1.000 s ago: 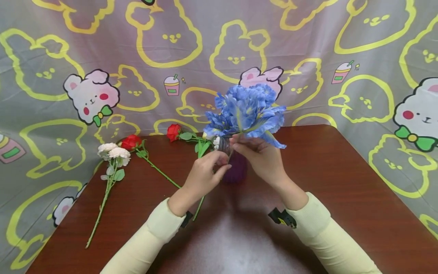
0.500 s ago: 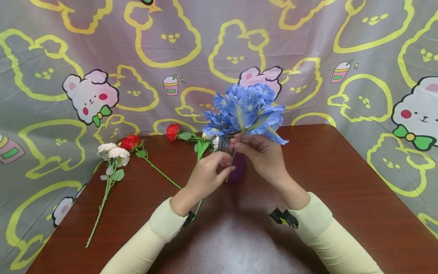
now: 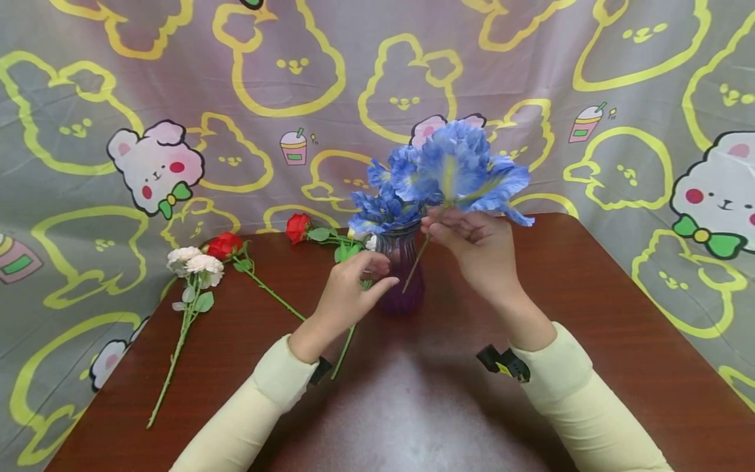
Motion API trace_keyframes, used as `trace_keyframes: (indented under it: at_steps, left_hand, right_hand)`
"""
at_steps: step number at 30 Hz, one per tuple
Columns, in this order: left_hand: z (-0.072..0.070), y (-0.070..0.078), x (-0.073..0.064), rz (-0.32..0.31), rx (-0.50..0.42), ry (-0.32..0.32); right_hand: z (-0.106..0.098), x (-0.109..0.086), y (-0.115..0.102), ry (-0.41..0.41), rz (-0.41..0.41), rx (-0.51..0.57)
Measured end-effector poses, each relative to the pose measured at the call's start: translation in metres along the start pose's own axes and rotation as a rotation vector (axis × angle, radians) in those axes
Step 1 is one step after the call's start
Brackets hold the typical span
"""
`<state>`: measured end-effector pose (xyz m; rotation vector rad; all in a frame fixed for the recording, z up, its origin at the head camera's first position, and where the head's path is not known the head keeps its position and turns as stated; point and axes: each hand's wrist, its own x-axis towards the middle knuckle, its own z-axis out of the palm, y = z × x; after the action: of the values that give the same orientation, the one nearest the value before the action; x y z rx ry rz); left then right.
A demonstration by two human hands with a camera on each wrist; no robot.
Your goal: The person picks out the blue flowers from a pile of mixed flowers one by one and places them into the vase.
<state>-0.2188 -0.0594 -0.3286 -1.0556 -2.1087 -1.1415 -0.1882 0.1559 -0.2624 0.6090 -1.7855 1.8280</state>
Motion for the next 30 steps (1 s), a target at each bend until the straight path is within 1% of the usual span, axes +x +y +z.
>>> trace_keyframes:
  at_steps: [2, 5, 11, 16, 18, 21, 22, 27, 30]
  left_hand:
    - [0.000, -0.004, 0.000, -0.047, -0.015, 0.020]
    - [0.000, -0.010, 0.002, -0.103, -0.027, 0.045]
    - [0.002, -0.017, 0.005, -0.164, 0.002, 0.055]
    - [0.005, -0.019, 0.007, -0.221, -0.016, 0.050]
    - [0.007, -0.023, 0.008, -0.241, -0.022, 0.051]
    - [0.011, -0.029, 0.009, -0.263, -0.028, 0.052]
    - [0.012, -0.031, 0.009, -0.271, -0.030, 0.050]
    - [0.016, -0.036, 0.010, -0.308, -0.071, 0.042]
    - [0.018, -0.036, 0.010, -0.308, -0.086, 0.045]
  right_hand:
    - [-0.005, 0.003, -0.002, 0.028, -0.012, 0.014]
    - [-0.012, 0.006, -0.007, 0.073, -0.025, 0.072]
    - [-0.024, 0.013, -0.016, 0.137, -0.074, 0.189]
    - [-0.030, 0.019, -0.021, 0.206, -0.148, 0.222]
    - [-0.031, 0.022, -0.023, 0.247, -0.177, 0.230]
    - [-0.033, 0.026, -0.025, 0.307, -0.194, 0.286]
    - [-0.033, 0.027, -0.026, 0.325, -0.206, 0.279]
    - [-0.033, 0.033, -0.029, 0.389, -0.207, 0.384]
    - [-0.033, 0.037, -0.031, 0.430, -0.208, 0.450]
